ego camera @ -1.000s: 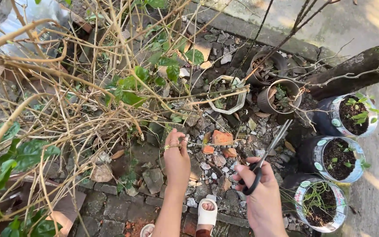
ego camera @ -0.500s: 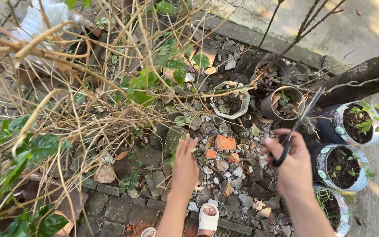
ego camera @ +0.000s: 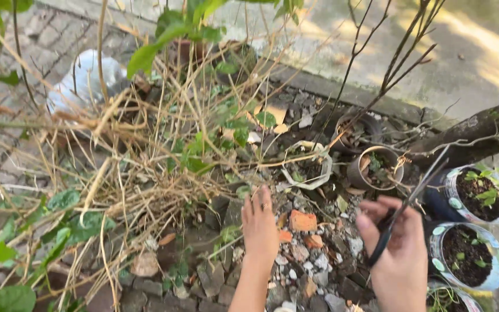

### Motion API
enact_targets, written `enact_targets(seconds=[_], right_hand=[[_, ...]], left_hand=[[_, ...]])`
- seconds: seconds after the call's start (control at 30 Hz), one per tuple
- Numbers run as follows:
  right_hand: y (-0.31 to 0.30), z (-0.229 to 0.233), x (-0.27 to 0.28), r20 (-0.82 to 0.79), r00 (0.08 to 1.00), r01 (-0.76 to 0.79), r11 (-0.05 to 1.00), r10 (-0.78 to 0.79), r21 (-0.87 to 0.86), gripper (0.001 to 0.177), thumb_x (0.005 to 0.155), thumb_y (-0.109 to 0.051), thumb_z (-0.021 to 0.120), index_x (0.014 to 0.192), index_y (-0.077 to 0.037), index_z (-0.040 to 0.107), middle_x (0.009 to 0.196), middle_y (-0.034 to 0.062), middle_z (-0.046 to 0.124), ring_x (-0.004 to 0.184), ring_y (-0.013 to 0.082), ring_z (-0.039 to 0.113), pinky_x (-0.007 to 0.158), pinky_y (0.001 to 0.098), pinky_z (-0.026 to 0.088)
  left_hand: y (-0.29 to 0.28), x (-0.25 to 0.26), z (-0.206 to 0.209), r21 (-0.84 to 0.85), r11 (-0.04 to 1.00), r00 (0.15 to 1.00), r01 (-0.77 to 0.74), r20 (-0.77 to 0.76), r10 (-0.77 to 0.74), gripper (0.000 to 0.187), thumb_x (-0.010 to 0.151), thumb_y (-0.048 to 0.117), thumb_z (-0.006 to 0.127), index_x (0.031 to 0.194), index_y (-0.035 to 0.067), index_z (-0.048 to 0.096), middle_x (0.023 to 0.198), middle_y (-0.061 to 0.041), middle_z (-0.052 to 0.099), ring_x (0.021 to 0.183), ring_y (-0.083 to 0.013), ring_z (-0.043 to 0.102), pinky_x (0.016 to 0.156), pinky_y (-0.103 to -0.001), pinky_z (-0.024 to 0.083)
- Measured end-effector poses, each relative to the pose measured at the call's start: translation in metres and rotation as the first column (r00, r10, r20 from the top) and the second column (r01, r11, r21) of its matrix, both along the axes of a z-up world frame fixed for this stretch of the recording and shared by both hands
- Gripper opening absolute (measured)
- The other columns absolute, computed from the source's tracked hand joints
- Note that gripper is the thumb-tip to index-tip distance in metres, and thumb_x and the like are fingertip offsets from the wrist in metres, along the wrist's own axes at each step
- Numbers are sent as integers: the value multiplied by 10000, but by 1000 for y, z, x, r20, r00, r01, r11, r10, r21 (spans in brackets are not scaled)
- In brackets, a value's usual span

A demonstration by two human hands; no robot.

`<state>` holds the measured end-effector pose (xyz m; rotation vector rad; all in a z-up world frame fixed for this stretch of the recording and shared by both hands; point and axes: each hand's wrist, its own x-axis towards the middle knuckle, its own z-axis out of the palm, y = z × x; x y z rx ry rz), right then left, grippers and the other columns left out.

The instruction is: The recorder uses scissors to prune dry and green branches from a plant in an outdoor garden.

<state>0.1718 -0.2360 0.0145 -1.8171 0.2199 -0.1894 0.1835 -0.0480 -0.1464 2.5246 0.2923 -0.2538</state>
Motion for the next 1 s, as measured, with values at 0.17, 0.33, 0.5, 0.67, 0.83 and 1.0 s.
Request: enact_targets(seconds=[0.17,0.33,0.5,0.67,0.83,1.0], right_hand=[[-34,-45,-19,-175,984,49,998,-40,47,464,872,-107,710,1282,-8,517,1137,162,742,1051,182,694,886,305,547],[-67,-74,-33,-290,945,171,984,-150,49,472,866,-97,704,1282,41,529,1091,238,744,991,266,744,842,407,629],[-92,-99,-38,-335,928,198,978,-164,68,501,861,-95,710,1295,55,509,1084,249,746,964,280,738,810,442,635],[-89,-107,-39,-306,945,152,983,-114,103,492,852,-78,715,1302,31,549,1052,246,757,947,275,748,798,434,631],[-81,-97,-32,-322,942,158,970,-93,184,494,848,-79,701,1308,12,546,1065,238,758,938,275,752,791,440,633],[-97,-94,-30,-347,932,200,949,-107,243,479,868,-100,678,1309,18,535,1079,237,753,926,293,749,778,448,641]], left_hand=[[15,-27,9,232,973,998,5,-68,11,893,790,-141,564,1585,-13,178,1670,-235,80,1539,-386,58,1228,-491,106],[32,-63,51,68,995,959,71,-277,-49,751,812,-83,550,1525,5,332,1649,-247,192,1458,-403,344,1166,-463,331],[15,-55,66,-576,805,938,141,-182,-294,312,951,10,519,1223,69,661,1096,-105,738,928,-191,787,820,-319,623],[-12,31,208,-788,318,849,-527,-507,151,417,1068,207,375,1477,144,431,876,-180,723,539,-183,666,539,-311,617],[-8,127,180,-605,469,761,-643,-575,302,776,987,-17,415,1586,84,-67,1438,-263,259,679,-223,709,582,-272,630],[4,169,154,-463,517,689,-720,-568,451,1029,940,-98,489,1561,113,-305,1656,-233,-251,738,-246,701,552,-260,595]])
